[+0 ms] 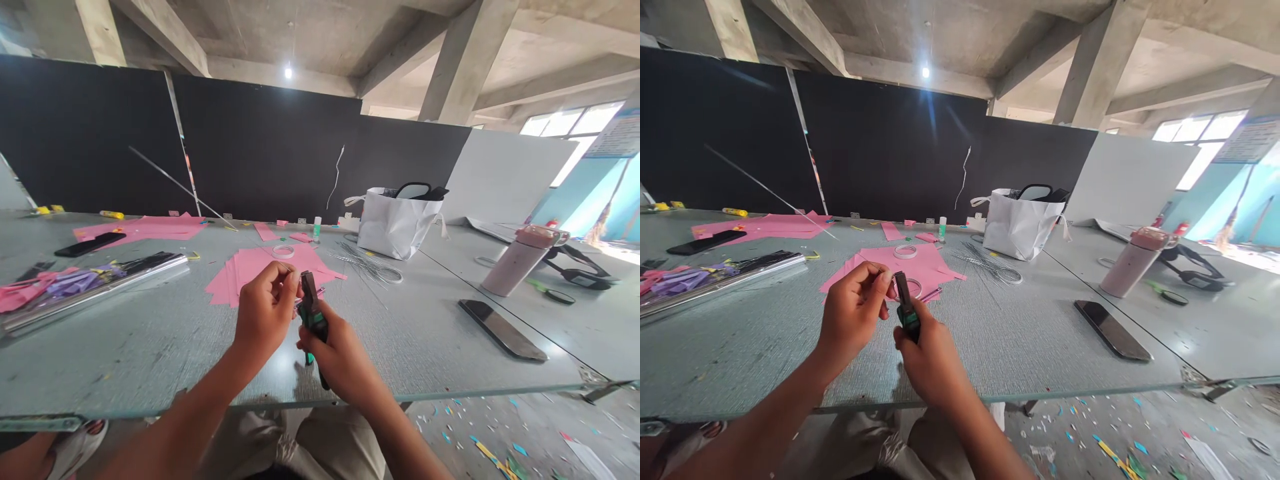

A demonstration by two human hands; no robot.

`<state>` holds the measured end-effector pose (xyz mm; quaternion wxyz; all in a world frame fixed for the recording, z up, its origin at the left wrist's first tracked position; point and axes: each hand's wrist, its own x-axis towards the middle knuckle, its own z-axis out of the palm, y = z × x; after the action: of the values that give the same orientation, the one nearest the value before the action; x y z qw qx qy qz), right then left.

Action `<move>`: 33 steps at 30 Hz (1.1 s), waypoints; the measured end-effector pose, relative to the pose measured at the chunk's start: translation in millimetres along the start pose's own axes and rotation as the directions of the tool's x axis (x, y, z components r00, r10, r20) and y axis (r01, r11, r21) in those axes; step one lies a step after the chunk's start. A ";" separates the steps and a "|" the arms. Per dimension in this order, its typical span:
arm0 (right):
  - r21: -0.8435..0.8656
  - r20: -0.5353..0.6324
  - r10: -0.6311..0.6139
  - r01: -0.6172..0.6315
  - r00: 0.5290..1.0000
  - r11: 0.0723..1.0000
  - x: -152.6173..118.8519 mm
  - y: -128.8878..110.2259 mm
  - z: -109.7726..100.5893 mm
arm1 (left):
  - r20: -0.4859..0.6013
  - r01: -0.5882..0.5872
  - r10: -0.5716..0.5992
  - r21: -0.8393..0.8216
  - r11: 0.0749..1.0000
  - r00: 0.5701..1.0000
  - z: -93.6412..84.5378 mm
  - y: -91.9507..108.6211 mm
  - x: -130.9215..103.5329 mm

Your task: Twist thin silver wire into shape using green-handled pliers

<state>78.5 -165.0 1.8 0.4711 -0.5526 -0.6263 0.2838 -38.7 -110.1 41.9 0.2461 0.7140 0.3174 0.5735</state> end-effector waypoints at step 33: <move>-0.215 -0.220 -0.291 0.245 0.931 0.945 -7.8 11.2 2.8 | 0.045 0.027 -0.025 -0.051 0.998 0.999 -16.1 11.2 -2.4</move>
<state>80.3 -169.4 -11.3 0.5273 -0.5338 -0.6555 0.0859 -52.8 -119.7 51.9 0.2787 0.7158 0.3061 0.5623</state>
